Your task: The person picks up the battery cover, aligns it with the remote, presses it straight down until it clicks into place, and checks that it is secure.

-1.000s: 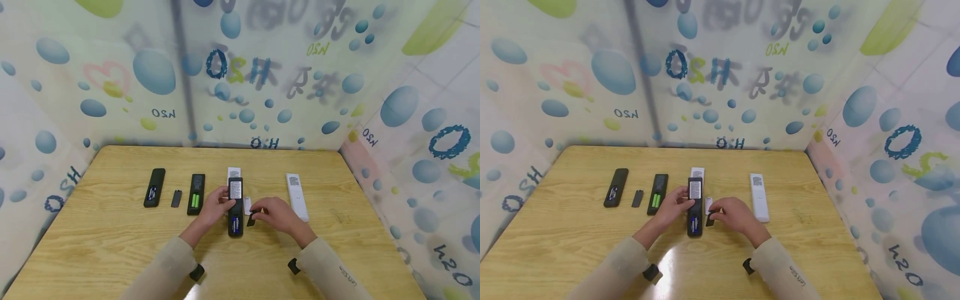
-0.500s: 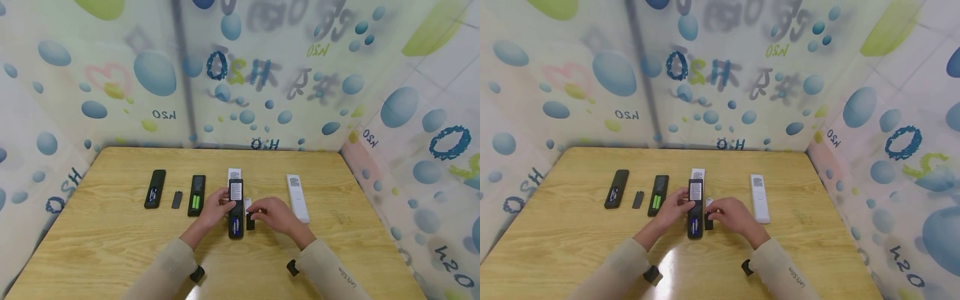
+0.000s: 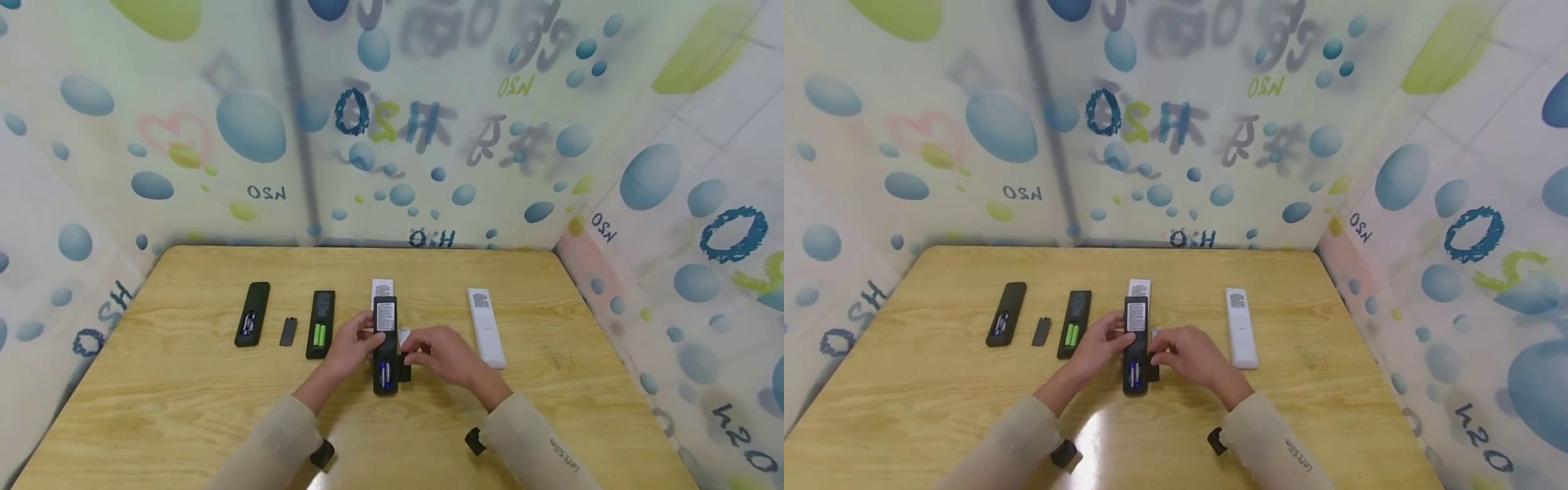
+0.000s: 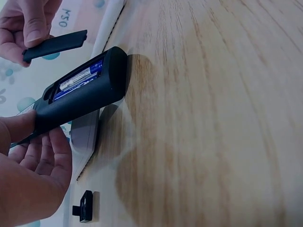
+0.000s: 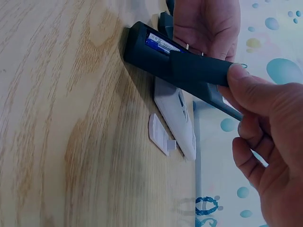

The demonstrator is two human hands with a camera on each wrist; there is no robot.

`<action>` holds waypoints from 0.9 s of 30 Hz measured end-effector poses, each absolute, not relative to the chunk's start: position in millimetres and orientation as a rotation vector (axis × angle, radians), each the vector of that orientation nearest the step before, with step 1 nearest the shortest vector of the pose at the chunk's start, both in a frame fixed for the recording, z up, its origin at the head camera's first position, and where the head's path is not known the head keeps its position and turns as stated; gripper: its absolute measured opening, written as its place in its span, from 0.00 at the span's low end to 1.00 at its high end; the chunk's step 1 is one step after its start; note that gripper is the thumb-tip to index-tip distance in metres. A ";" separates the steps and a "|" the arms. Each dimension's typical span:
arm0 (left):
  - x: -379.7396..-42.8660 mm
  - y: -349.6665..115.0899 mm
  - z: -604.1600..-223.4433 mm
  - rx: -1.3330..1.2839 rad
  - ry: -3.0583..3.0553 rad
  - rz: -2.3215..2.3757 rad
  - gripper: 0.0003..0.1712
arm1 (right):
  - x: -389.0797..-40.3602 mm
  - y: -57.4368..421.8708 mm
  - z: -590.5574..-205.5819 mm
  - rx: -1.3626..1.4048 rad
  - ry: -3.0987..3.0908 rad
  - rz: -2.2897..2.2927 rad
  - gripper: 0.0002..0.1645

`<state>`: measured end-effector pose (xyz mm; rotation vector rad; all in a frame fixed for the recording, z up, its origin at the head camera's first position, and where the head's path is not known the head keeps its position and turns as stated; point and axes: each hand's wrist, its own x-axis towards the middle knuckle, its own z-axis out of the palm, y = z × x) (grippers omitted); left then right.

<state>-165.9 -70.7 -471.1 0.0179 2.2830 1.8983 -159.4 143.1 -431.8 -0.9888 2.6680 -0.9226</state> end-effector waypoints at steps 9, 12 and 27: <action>-166.2 -70.5 -470.6 0.013 2.277 1.898 0.22 | -158.4 129.4 -435.8 -1.077 2.688 -0.951 0.08; -166.4 -70.0 -469.9 0.011 2.263 1.911 0.22 | -157.0 123.3 -437.2 -1.080 2.708 -0.951 0.08; -167.1 -70.3 -473.9 0.024 2.267 1.921 0.22 | -155.3 117.1 -451.9 -1.097 2.774 -0.930 0.07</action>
